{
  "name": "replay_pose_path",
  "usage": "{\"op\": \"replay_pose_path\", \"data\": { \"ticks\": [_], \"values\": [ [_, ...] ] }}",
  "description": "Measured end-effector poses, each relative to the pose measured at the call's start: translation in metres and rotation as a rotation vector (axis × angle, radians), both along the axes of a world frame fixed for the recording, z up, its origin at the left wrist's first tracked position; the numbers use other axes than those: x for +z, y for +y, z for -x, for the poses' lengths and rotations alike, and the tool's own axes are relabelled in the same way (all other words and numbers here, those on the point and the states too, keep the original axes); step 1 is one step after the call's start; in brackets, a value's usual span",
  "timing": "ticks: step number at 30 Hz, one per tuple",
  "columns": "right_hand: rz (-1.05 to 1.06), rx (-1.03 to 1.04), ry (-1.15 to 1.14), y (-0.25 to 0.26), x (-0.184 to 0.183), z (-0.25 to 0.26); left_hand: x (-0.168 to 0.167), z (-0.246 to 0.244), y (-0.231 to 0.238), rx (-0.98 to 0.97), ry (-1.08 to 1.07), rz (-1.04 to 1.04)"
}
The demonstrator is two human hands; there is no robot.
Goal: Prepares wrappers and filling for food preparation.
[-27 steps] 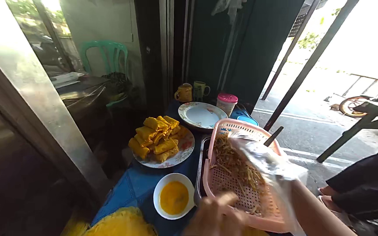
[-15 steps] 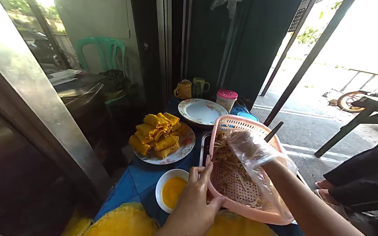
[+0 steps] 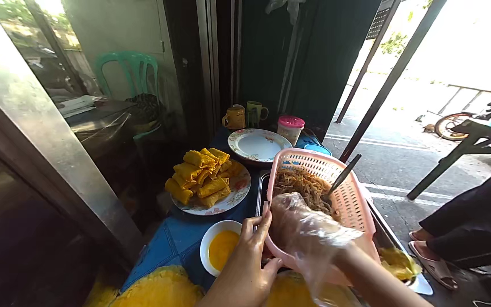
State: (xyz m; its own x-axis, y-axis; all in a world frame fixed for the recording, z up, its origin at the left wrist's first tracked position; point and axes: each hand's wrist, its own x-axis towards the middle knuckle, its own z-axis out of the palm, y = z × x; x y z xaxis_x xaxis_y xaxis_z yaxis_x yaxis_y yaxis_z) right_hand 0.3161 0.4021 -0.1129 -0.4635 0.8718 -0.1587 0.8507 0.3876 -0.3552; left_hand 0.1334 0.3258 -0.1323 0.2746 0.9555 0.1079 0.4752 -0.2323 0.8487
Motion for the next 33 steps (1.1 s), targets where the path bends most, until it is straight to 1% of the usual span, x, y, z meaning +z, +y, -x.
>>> {"op": "replay_pose_path", "data": {
  "ticks": [1,2,5,6,7,9,10,11,13,15,16,17,18,19,20,21,22,23,24,25,27,30,31,32,33],
  "values": [
    [0.023,-0.026,-0.083,-0.005,0.003,0.008,0.000,0.000,0.000,0.002,0.005,-0.004],
    [0.031,-0.044,-0.115,-0.007,0.004,0.012,0.000,0.001,0.001,0.005,0.006,-0.008],
    [0.061,-0.038,-0.093,-0.007,-0.004,0.012,-0.003,0.002,-0.001,0.007,0.006,-0.001],
    [0.072,-0.043,-0.053,-0.004,-0.009,0.010,-0.002,0.002,0.000,-0.001,0.018,0.007],
    [0.086,-0.048,0.043,0.002,-0.015,0.005,0.001,0.003,0.000,-0.013,0.048,0.021],
    [0.193,-0.061,0.390,0.016,-0.028,-0.011,0.007,0.006,-0.003,-0.018,0.141,0.018],
    [0.267,-0.086,0.556,0.020,-0.029,-0.019,0.010,0.008,-0.008,-0.001,0.183,-0.022],
    [0.287,-0.116,0.651,0.016,-0.024,-0.028,0.010,0.012,-0.014,0.032,0.201,-0.103],
    [0.224,-0.142,0.697,-0.007,-0.013,-0.044,0.011,0.021,-0.031,0.105,0.183,-0.311],
    [0.132,-0.088,0.645,-0.015,-0.017,-0.059,0.024,0.034,-0.055,0.140,0.145,-0.398],
    [0.015,-0.034,0.560,-0.019,-0.016,-0.063,0.032,0.041,-0.069,0.145,0.120,-0.406],
    [-0.148,-0.014,0.441,-0.029,-0.007,-0.060,0.039,0.048,-0.083,0.149,0.094,-0.411],
    [-0.295,-0.038,0.411,-0.040,0.001,-0.054,0.043,0.054,-0.097,0.153,0.074,-0.420],
    [-0.357,-0.084,0.477,-0.049,0.011,-0.050,0.045,0.061,-0.111,0.158,0.061,-0.428],
    [-0.332,-0.146,0.594,-0.058,0.023,-0.047,0.046,0.068,-0.124,0.164,0.056,-0.428],
    [-0.286,-0.165,0.690,-0.068,0.036,-0.048,0.046,0.074,-0.136,0.173,0.059,-0.422],
    [-0.159,-0.122,0.776,-0.075,0.049,-0.053,0.046,0.081,-0.147,0.181,0.058,-0.411],
    [0.029,-0.092,0.827,-0.087,0.061,-0.056,0.045,0.086,-0.158,0.190,0.057,-0.397],
    [0.206,-0.085,0.879,-0.101,0.067,-0.055,0.044,0.090,-0.167,0.198,0.044,-0.383],
    [0.339,-0.065,0.906,-0.114,0.065,-0.055,0.042,0.093,-0.174,0.204,0.026,-0.365],
    [0.516,0.029,0.862,-0.133,0.043,-0.064,0.036,0.095,-0.186,0.200,-0.011,-0.338],
    [0.662,0.142,0.677,-0.147,0.003,-0.069,0.030,0.095,-0.199,0.160,-0.032,-0.310],
    [0.666,0.199,0.629,-0.150,-0.008,-0.069,0.029,0.094,-0.202,0.148,-0.033,-0.310],
    [0.624,0.253,0.580,-0.155,-0.015,-0.069,0.029,0.093,-0.205,0.137,-0.036,-0.311],
    [0.528,0.297,0.514,-0.160,-0.018,-0.067,0.029,0.092,-0.207,0.130,-0.038,-0.316]
  ]
}}
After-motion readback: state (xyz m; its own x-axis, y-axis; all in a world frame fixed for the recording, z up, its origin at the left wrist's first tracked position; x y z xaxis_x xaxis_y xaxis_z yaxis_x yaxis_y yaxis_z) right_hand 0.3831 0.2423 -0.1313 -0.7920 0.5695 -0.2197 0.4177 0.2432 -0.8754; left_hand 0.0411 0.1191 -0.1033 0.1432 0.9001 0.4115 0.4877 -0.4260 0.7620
